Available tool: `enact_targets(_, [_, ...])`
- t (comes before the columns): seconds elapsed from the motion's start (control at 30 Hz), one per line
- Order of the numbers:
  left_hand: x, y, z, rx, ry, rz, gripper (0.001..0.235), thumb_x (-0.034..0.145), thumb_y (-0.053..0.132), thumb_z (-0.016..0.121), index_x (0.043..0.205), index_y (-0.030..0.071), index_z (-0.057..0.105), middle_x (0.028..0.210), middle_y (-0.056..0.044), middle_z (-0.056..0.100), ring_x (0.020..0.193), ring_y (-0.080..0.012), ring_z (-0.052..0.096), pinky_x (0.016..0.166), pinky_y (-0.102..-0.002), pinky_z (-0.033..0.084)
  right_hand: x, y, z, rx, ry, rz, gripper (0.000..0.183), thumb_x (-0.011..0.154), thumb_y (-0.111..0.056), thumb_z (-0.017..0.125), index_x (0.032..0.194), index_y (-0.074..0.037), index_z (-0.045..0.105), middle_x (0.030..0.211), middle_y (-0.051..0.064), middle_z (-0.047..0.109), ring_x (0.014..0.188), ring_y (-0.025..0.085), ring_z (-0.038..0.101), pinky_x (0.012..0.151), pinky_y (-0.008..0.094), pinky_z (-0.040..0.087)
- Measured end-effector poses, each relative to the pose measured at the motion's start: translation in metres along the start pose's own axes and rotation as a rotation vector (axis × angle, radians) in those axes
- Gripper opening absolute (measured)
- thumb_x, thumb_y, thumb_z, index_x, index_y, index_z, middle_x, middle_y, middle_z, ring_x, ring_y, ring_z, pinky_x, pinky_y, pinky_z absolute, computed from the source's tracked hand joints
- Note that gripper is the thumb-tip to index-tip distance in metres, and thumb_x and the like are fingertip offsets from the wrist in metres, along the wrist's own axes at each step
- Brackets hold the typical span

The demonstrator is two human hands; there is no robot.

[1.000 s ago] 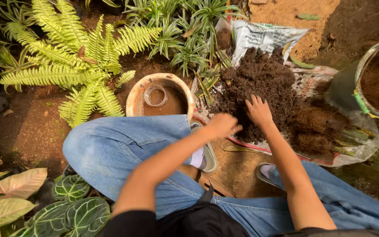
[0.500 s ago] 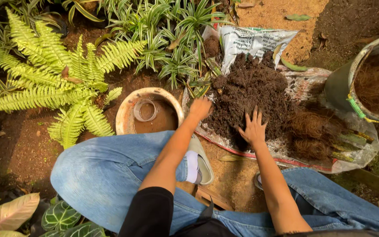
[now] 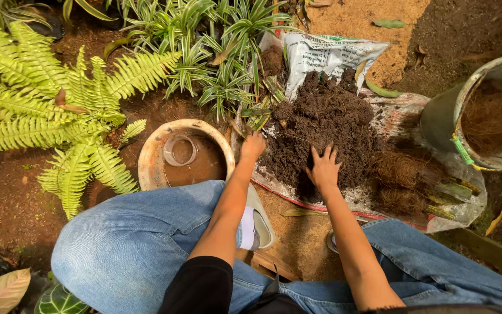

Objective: The person sits on the ground and wraps a plant's root ball with soil and fibrous material by hand. They repeatedly add soil and fibers, pressing them around the roots to form a compact bundle.

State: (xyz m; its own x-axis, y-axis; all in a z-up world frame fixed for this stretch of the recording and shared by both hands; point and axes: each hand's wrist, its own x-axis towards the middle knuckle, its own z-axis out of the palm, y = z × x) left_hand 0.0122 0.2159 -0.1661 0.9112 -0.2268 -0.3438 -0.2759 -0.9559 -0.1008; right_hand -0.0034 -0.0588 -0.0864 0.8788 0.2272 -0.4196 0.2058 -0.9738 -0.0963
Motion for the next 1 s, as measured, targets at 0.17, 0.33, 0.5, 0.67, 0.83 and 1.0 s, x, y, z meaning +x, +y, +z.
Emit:
enact_targets(0.17, [0.003, 0.013, -0.017, -0.048, 0.138, -0.006, 0.036, 0.091, 0.012, 0.064, 0.126, 0.007, 0.064, 0.111, -0.012, 0.065, 0.102, -0.0275, 0.066, 0.077, -0.039, 0.061, 0.003, -0.011, 0.01, 0.107, 0.141, 0.092, 0.079, 0.087, -0.041, 0.077, 0.156, -0.028, 0.042, 0.159, 0.029, 0.027, 0.145, 0.05, 0.03, 0.107, 0.071, 0.04])
enact_targets(0.33, [0.006, 0.033, -0.077, -0.496, -0.046, -0.345, 0.046, 0.101, 0.008, 0.054, 0.147, 0.007, 0.05, 0.087, -0.016, 0.071, 0.07, -0.0272, 0.074, 0.069, -0.043, 0.062, 0.015, -0.016, 0.017, 0.121, 0.217, 0.139, 0.074, 0.082, -0.03, 0.078, 0.15, -0.026, 0.05, 0.154, 0.027, 0.034, 0.139, 0.048, 0.037, 0.103, 0.067, 0.044])
enact_targets(0.5, [0.003, 0.074, -0.145, -0.648, 0.283, -0.259, 0.046, 0.097, 0.02, 0.065, 0.139, 0.004, 0.057, 0.093, -0.02, 0.073, 0.083, -0.0379, 0.072, 0.073, -0.049, 0.06, 0.01, -0.015, 0.025, 0.207, 0.324, 0.108, 0.048, 0.095, -0.013, 0.07, 0.142, -0.02, 0.062, 0.145, 0.021, 0.047, 0.13, 0.042, 0.05, 0.096, 0.056, 0.054])
enact_targets(0.67, [-0.006, 0.093, -0.223, -0.604, 0.463, -0.095, 0.047, 0.087, 0.018, 0.07, 0.132, 0.003, 0.061, 0.095, -0.018, 0.073, 0.084, -0.0397, 0.072, 0.074, -0.05, 0.058, 0.021, -0.003, 0.0, 0.4, 0.191, 0.193, 0.055, 0.083, -0.021, 0.08, 0.132, -0.011, 0.058, 0.137, 0.02, 0.044, 0.127, 0.041, 0.048, 0.094, 0.055, 0.053])
enact_targets(0.83, [-0.02, 0.089, -0.298, -0.427, 0.466, 0.08, 0.048, 0.089, 0.015, 0.069, 0.134, 0.004, 0.06, 0.097, -0.018, 0.073, 0.086, -0.0377, 0.072, 0.075, -0.049, 0.059, 0.028, -0.008, -0.018, 0.408, 0.028, 0.233, 0.057, 0.088, -0.02, 0.08, 0.137, -0.009, 0.054, 0.142, 0.021, 0.043, 0.128, 0.042, 0.047, 0.097, 0.058, 0.05])
enact_targets(1.0, [-0.015, 0.06, -0.348, -0.402, 0.514, 0.185, 0.042, 0.087, 0.014, 0.069, 0.127, 0.003, 0.063, 0.093, -0.019, 0.073, 0.085, -0.0402, 0.07, 0.073, -0.052, 0.057, 0.042, -0.008, -0.031, 0.233, 0.208, 0.227, 0.072, 0.09, -0.014, 0.076, 0.153, -0.024, 0.043, 0.152, 0.021, 0.035, 0.137, 0.045, 0.039, 0.1, 0.07, 0.043])
